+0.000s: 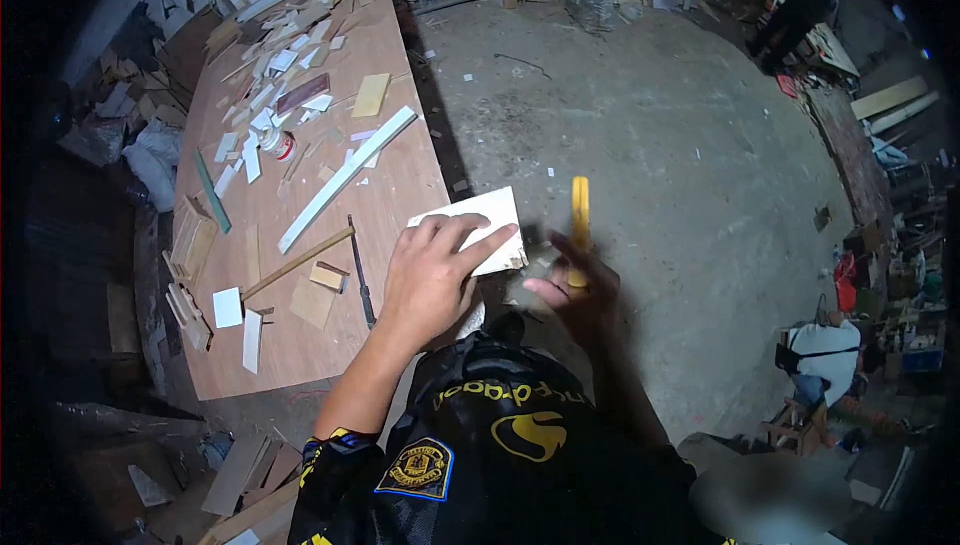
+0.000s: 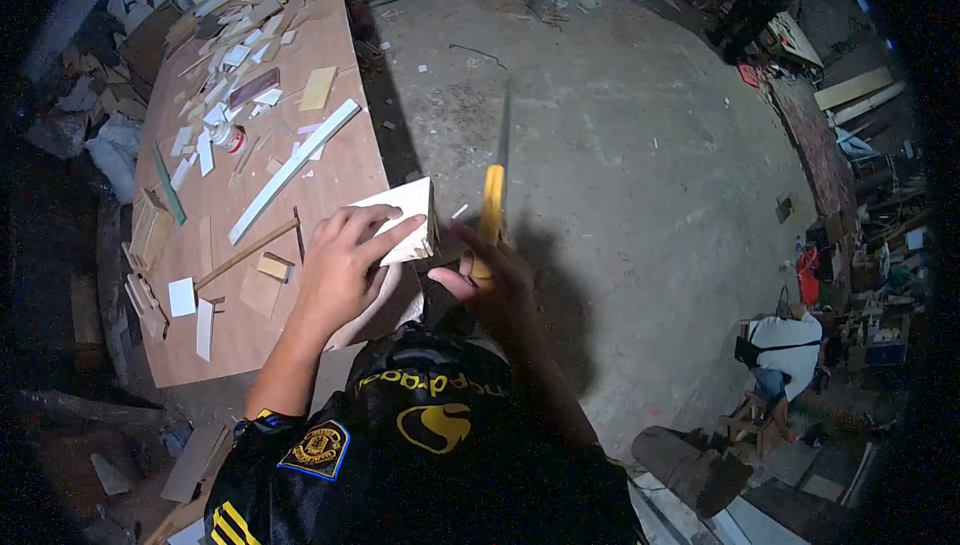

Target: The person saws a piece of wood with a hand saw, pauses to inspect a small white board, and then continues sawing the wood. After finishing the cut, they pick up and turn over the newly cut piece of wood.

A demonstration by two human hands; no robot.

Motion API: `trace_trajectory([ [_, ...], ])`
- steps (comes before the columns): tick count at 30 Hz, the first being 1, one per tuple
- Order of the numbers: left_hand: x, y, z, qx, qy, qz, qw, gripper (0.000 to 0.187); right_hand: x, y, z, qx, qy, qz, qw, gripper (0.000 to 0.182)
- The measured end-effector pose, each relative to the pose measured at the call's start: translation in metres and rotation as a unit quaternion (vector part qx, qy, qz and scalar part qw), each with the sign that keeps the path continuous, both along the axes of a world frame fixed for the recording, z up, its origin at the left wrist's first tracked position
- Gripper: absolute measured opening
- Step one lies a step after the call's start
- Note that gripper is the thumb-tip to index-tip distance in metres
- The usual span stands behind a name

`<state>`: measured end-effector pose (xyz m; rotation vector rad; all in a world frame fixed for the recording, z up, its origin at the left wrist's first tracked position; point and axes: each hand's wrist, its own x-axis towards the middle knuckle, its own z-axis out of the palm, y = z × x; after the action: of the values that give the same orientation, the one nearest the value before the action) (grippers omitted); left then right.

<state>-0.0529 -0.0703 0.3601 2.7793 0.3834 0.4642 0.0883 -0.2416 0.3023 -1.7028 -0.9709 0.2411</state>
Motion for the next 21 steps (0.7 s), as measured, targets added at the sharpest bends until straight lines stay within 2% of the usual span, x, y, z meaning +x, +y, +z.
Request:
trace_trajectory([
  [2, -0.001, -0.001, 0.0, -0.014, 0.004, -0.009, 1.0, 0.068, 0.001, 0.009, 0.008, -0.004, -0.028, 0.014, 0.999, 0.062],
  [5, -0.004, -0.001, 0.003, -0.034, 0.019, -0.025, 0.999, 0.065, -0.002, 0.017, 0.014, -0.003, -0.006, 0.025, 1.0, 0.052],
  [7, -0.007, 0.002, 0.001, -0.036, 0.021, -0.024, 0.999, 0.064, -0.002, 0.018, 0.01, -0.026, 0.025, 0.052, 0.998, 0.039],
  [11, -0.013, 0.007, 0.0, -0.048, 0.037, -0.024, 0.998, 0.061, -0.012, 0.025, 0.009, -0.015, 0.025, 0.034, 0.999, 0.032],
  [14, -0.017, 0.01, 0.0, -0.046, 0.046, -0.019, 0.998, 0.06, -0.017, 0.029, 0.011, -0.062, 0.053, 0.021, 0.996, 0.026],
  [20, -0.024, 0.017, 0.0, -0.039, 0.053, -0.031, 0.997, 0.06, -0.027, 0.035, 0.015, -0.02, 0.126, 0.035, 0.991, 0.021],
  [21, -0.025, 0.019, 0.0, -0.04, 0.053, -0.031, 0.997, 0.06, -0.028, 0.034, 0.012, -0.005, 0.17, 0.034, 0.985, 0.02],
])
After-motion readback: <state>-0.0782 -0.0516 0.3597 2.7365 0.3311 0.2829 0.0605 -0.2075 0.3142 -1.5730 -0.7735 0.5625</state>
